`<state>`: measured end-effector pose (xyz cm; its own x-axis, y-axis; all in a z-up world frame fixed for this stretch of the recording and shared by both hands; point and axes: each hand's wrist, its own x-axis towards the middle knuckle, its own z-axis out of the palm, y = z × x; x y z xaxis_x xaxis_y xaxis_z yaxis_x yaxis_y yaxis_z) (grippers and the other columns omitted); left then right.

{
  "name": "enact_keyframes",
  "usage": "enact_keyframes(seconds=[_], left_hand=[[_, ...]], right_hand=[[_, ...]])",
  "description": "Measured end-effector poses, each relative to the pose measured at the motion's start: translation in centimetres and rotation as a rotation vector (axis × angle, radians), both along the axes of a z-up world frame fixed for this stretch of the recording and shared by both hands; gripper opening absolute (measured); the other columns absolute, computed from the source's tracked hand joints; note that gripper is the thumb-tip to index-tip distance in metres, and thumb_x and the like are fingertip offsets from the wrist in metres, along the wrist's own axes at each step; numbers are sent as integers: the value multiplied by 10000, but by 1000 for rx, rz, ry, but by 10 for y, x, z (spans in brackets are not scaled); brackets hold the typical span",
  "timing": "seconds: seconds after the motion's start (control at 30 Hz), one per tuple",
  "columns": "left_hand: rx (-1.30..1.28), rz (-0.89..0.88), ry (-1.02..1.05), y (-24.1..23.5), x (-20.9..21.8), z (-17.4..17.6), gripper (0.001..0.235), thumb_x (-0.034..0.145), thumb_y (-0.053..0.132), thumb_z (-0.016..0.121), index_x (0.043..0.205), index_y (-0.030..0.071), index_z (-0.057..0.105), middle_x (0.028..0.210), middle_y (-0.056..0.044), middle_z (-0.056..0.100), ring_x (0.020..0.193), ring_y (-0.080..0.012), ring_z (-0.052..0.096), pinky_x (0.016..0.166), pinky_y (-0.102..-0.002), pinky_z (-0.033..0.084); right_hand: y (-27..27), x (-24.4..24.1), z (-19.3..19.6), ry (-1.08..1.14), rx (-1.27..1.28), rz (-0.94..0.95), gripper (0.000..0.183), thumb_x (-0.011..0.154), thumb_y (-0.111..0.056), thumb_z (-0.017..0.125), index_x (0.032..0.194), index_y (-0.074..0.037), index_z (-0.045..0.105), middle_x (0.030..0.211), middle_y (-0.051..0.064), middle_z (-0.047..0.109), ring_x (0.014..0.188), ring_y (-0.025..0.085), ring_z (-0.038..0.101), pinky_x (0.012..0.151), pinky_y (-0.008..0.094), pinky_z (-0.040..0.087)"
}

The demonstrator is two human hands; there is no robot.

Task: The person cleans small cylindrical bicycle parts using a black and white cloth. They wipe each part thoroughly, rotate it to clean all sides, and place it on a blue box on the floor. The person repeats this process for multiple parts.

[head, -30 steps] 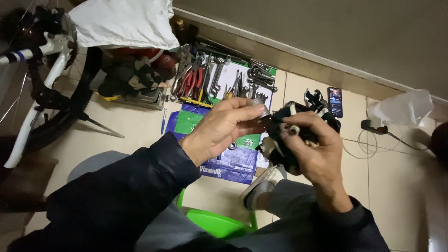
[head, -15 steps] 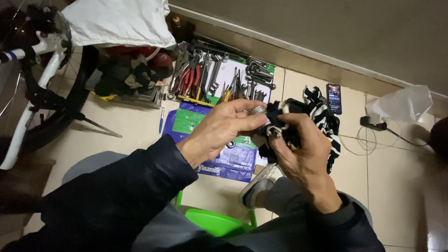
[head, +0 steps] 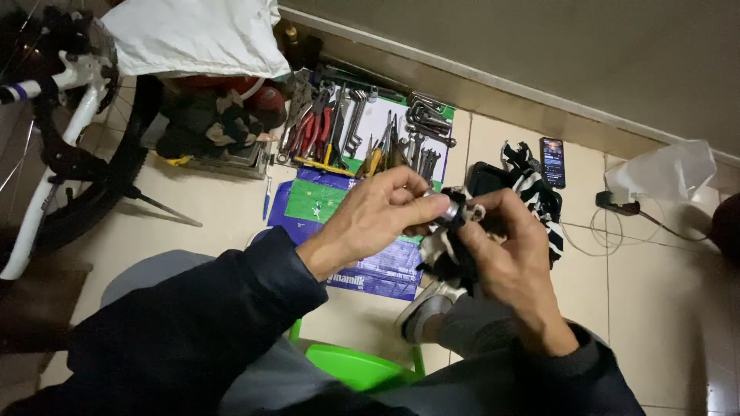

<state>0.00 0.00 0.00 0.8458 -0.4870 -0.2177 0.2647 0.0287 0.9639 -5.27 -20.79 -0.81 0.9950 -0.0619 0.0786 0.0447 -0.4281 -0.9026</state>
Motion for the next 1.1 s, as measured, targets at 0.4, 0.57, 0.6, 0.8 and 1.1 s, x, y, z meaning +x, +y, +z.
enact_keyframes(seconds=[0.4, 0.57, 0.6, 0.8, 1.1], left_hand=[[30, -29, 162, -3, -1, -18, 464, 920, 411, 714, 1043, -27, 622, 746, -130, 665, 668, -159, 653, 610, -291, 590], [20, -131, -118, 2, 2, -12, 367, 936, 213, 731, 1200, 15, 570, 1041, -222, 706, 946, -289, 732, 847, -423, 614], [0, -128, -138, 2, 0, -10, 403, 915, 191, 755, 1225, 24, 560, 1079, -225, 707, 981, -290, 729, 880, -433, 610], [-75, -135, 130, 2, 2, -7, 536, 944, 398, 676, 1105, -103, 573, 848, -199, 689, 672, -162, 698, 667, -292, 623], [102, -105, 327, 2, 2, -6, 610, 953, 494, 624, 1073, -103, 636, 704, -177, 656, 514, -182, 676, 487, -290, 613]], right_hand=[[-2, -3, -10, -98, -272, 50, 260, 791, -29, 757, 1045, -76, 724, 713, 145, 685, 636, 301, 668, 572, 422, 490], [-4, 1, -6, 284, 225, -93, 240, 775, -3, 691, 1015, 13, 686, 774, 137, 653, 689, 221, 604, 628, 358, 480], [-5, 2, -10, 346, 406, -161, 221, 778, 8, 671, 999, 15, 674, 774, 91, 616, 661, 175, 604, 604, 300, 472], [8, 1, 15, 435, 596, -151, 210, 778, 45, 708, 981, 69, 659, 717, 111, 600, 577, 195, 644, 530, 280, 515], [-3, -8, -5, -17, -293, 52, 341, 741, -113, 835, 1072, -181, 787, 634, 68, 673, 578, 240, 670, 574, 365, 531]])
